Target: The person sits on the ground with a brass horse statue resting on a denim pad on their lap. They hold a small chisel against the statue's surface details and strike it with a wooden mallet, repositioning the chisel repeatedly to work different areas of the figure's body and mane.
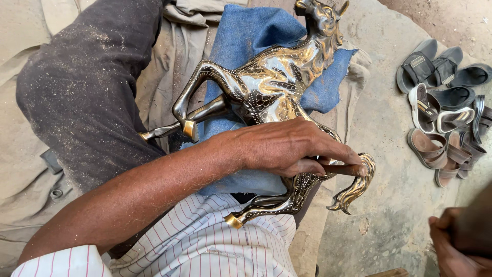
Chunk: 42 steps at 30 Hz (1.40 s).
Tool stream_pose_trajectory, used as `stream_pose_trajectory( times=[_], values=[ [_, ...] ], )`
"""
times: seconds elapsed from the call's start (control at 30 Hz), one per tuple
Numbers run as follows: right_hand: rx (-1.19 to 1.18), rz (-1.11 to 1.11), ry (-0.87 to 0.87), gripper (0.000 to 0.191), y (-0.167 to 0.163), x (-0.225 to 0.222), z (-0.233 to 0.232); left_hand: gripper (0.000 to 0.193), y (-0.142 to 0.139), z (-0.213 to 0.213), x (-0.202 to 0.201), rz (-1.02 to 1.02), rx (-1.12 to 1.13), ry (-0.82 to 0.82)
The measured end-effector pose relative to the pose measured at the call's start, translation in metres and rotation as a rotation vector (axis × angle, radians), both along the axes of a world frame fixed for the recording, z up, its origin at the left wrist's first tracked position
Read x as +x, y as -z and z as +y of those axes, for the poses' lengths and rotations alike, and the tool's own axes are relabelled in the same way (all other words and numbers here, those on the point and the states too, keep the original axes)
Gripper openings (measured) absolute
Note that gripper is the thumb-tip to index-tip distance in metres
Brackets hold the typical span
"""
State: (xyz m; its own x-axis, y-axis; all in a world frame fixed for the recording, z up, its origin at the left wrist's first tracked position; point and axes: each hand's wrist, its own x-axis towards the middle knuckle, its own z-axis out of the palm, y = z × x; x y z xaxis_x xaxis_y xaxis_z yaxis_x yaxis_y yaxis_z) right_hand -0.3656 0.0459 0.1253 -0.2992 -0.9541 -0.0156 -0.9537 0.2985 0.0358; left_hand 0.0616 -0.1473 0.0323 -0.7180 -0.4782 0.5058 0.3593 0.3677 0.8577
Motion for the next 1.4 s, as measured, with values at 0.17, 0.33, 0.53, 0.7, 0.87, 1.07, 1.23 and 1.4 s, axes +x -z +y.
stream_pose_trajectory(
  times=[0.17,0.33,0.53,0.7,0.87,1.07,1.23,1.4],
  values=[
    [-0.049,-0.064,-0.089,0.031,-0.009,0.018,-0.003,0.062,0.001,-0.002,0.001,-0.059,-0.030,-0.011],
    [-0.065,-0.108,-0.204,0.031,-0.027,0.052,-0.011,0.060,-0.002,-0.002,-0.001,-0.120,-0.089,-0.028],
    [-0.140,-0.294,0.080,0.029,-0.026,0.072,-0.007,0.061,0.002,0.000,0.001,-0.025,-0.051,-0.028],
    [-0.270,-0.533,0.116,0.026,-0.019,0.054,0.003,0.059,0.001,-0.002,0.003,0.057,-0.126,-0.059],
    [-0.094,-0.221,-0.084,0.019,-0.027,0.046,-0.004,0.051,-0.005,-0.002,0.008,-0.142,-0.043,0.002],
    [-0.028,0.035,-0.121,0.039,-0.034,0.068,-0.024,0.055,0.002,-0.003,0.007,-0.027,-0.082,-0.036],
    [-0.160,-0.459,0.102,0.026,-0.040,0.080,-0.017,0.056,0.009,0.000,0.007,0.056,-0.104,-0.071],
    [-0.048,-0.082,-0.158,0.022,-0.042,0.077,-0.028,0.050,0.004,0.001,0.012,-0.062,-0.027,-0.021]
  ],
)
